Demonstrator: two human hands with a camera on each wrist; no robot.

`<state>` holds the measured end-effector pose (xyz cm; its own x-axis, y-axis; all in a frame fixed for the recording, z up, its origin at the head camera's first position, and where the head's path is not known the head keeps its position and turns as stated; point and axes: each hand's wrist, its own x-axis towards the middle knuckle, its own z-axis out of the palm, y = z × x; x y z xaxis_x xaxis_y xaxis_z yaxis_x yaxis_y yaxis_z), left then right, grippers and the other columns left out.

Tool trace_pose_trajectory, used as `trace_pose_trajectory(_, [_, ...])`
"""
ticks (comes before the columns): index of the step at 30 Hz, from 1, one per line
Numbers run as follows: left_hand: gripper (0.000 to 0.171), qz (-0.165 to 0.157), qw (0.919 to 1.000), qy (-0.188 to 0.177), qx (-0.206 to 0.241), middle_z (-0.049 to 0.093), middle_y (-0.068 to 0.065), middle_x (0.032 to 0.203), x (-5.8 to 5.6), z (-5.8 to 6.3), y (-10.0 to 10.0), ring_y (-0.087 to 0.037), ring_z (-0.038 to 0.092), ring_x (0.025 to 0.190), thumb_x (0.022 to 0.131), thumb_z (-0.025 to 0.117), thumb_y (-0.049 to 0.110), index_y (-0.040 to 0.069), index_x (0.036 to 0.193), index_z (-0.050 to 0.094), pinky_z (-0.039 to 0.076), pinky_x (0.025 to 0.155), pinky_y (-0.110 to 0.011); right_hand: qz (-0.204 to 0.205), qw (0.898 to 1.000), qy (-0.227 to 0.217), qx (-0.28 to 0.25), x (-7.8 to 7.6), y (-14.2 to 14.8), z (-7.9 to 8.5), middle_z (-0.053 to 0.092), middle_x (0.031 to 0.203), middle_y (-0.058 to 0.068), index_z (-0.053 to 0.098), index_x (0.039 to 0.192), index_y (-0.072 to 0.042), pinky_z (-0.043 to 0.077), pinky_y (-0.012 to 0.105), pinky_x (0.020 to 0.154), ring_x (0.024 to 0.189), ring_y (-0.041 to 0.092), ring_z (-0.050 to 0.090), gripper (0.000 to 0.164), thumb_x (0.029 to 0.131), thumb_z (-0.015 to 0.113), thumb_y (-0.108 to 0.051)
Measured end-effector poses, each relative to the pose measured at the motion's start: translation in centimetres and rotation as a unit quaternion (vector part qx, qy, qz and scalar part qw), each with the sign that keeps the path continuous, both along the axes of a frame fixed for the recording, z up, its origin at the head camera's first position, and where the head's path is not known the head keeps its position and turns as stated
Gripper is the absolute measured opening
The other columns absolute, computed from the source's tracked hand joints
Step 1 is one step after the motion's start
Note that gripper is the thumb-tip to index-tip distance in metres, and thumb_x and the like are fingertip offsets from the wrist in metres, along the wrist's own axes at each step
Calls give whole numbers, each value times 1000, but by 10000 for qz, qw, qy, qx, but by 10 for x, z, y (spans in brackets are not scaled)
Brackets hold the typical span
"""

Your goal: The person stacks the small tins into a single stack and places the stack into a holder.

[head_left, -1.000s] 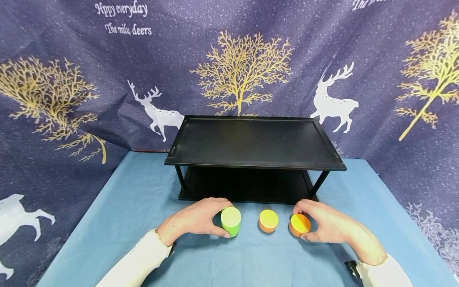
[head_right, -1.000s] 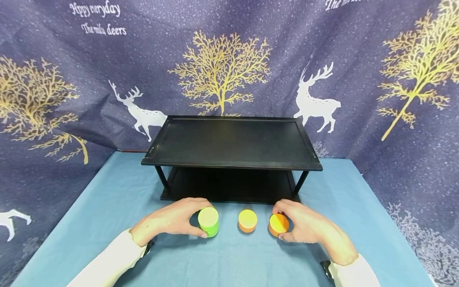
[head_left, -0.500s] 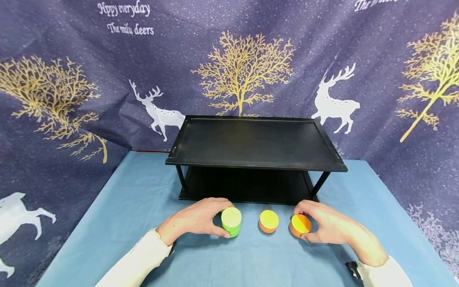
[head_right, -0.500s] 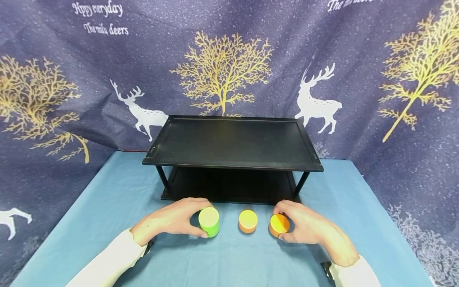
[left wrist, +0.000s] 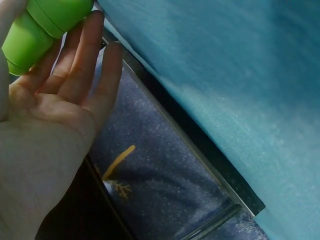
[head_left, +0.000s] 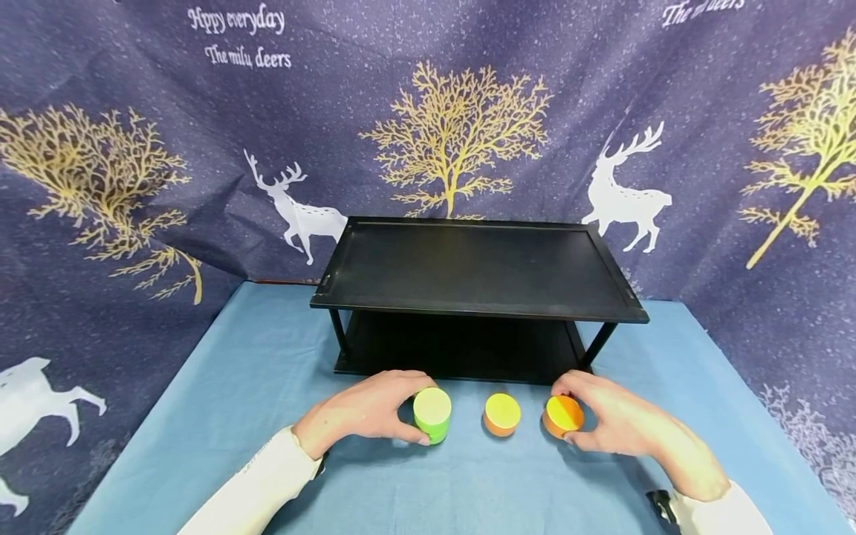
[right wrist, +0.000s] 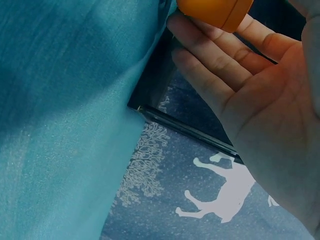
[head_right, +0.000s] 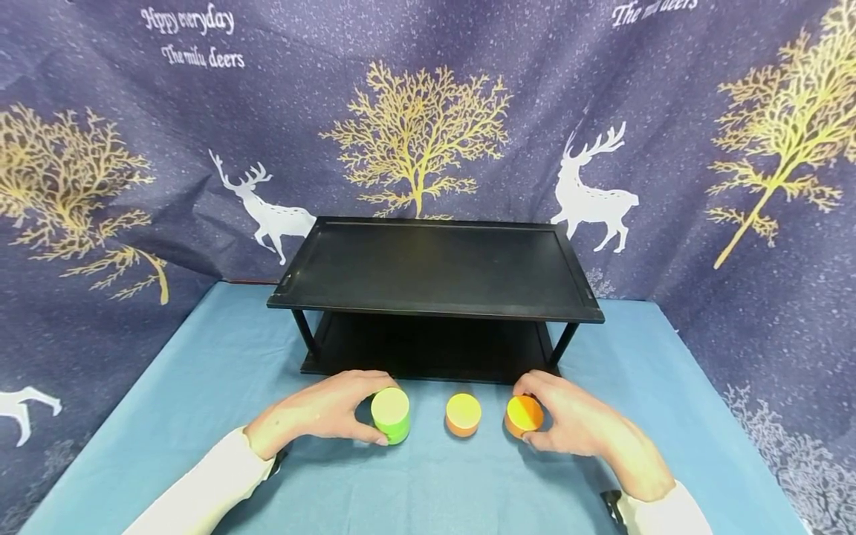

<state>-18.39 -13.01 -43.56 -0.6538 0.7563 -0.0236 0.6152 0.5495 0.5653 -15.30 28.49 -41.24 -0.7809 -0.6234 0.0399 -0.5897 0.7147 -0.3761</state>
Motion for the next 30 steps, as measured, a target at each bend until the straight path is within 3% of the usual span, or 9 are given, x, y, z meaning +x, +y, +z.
trace_pose_trajectory(8, [56,7,10000,34,47,63,20,118,2,0,0,-3,58,105,82,92,47,30,129,67,53,102,-31,-99,9995,258,-174,3,0,1,59,109,-16,64,118,-26,58,35,87,95,6,56,48,79,92,-24])
trace_pose_trajectory(30, [56,46,10000,-33,48,64,20,118,1,-2,0,-4,59,104,82,92,49,30,129,67,54,101,-31,-292,9960,796,-295,5,-7,2,57,110,-18,65,120,-25,60,34,89,97,3,56,54,75,93,-16])
